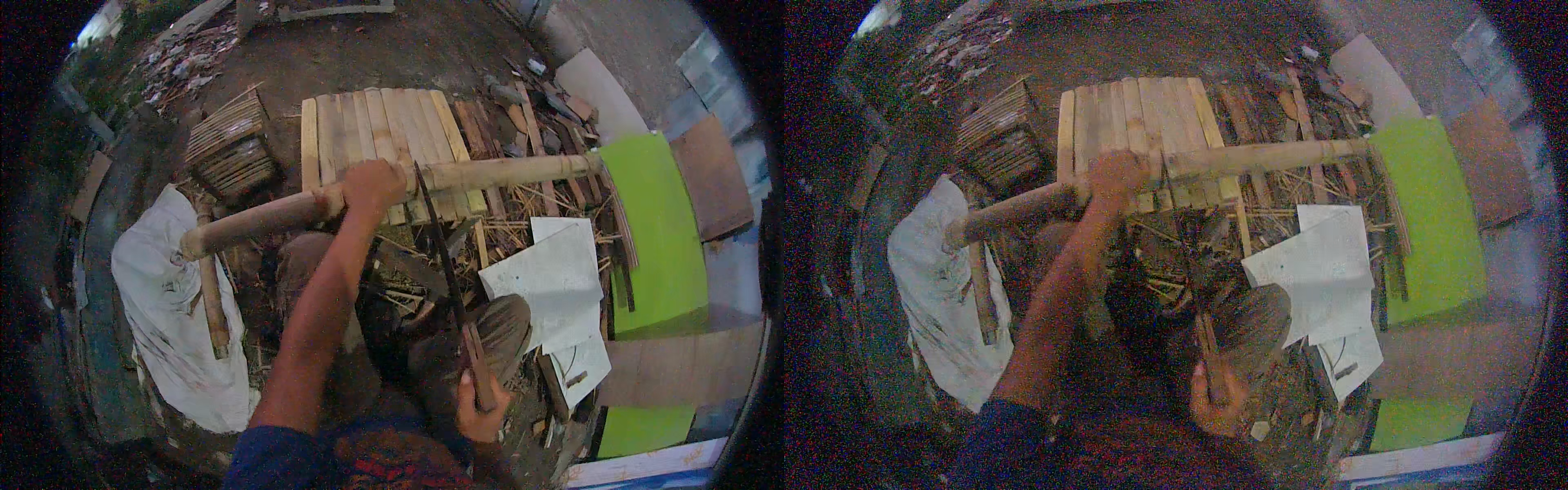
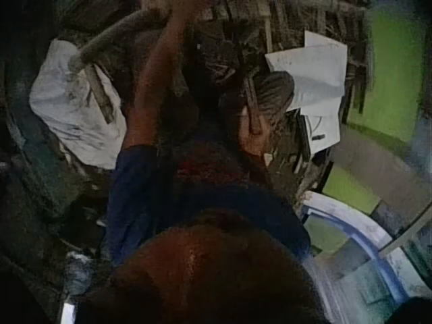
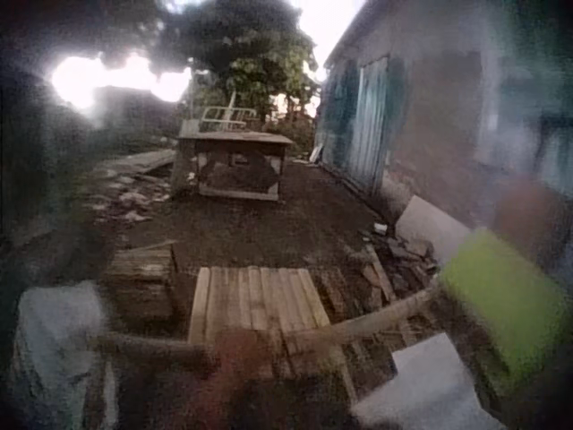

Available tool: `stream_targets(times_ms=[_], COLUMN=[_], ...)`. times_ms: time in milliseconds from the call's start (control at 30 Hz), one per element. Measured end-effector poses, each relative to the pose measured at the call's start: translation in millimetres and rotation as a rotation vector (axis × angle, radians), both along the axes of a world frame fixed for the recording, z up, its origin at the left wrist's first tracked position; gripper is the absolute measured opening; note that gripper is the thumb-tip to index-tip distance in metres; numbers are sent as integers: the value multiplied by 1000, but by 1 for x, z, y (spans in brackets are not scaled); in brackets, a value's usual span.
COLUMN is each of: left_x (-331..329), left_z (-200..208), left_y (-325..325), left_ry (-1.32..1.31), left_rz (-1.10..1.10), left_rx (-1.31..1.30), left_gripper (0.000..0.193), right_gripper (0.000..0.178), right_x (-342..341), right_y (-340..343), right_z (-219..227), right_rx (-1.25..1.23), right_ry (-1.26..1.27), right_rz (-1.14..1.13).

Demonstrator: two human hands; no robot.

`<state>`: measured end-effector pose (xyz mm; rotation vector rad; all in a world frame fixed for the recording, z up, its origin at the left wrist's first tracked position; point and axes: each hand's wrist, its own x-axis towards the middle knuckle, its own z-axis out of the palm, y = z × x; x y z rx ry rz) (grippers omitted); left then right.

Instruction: The person places a white sheet on a wooden workbench, then uses a machete to split a long bamboo pole into thin strips. The person repeatedly strikes the bamboo to separate it into multiple pieces.

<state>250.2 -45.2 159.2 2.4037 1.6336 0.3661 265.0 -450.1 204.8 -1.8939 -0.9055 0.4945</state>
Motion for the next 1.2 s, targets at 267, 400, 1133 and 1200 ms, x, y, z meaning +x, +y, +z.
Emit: stream_targets(times_ms=[267,400,1133,1200], left_x=[3,-11,-3,-2], left_z=[-1,-9,5,2], left_y=[-11,-2,-3,-9], left_ry=[-43,-56,-73,-84], left_rz=[-27,-35,63,48], left_rx=[106,38,25,33], left_gripper=[45,45,48,48], right_gripper=[29,23,11,11], right_x=[55,44,-5,-5], right_y=[246,203,39,42], right_z=[-35,-39,2,15], right_rx=[91,227,118,97], right_ry=[-176,-59,15,-7], right_rz=[-75,-2,-32,-33])
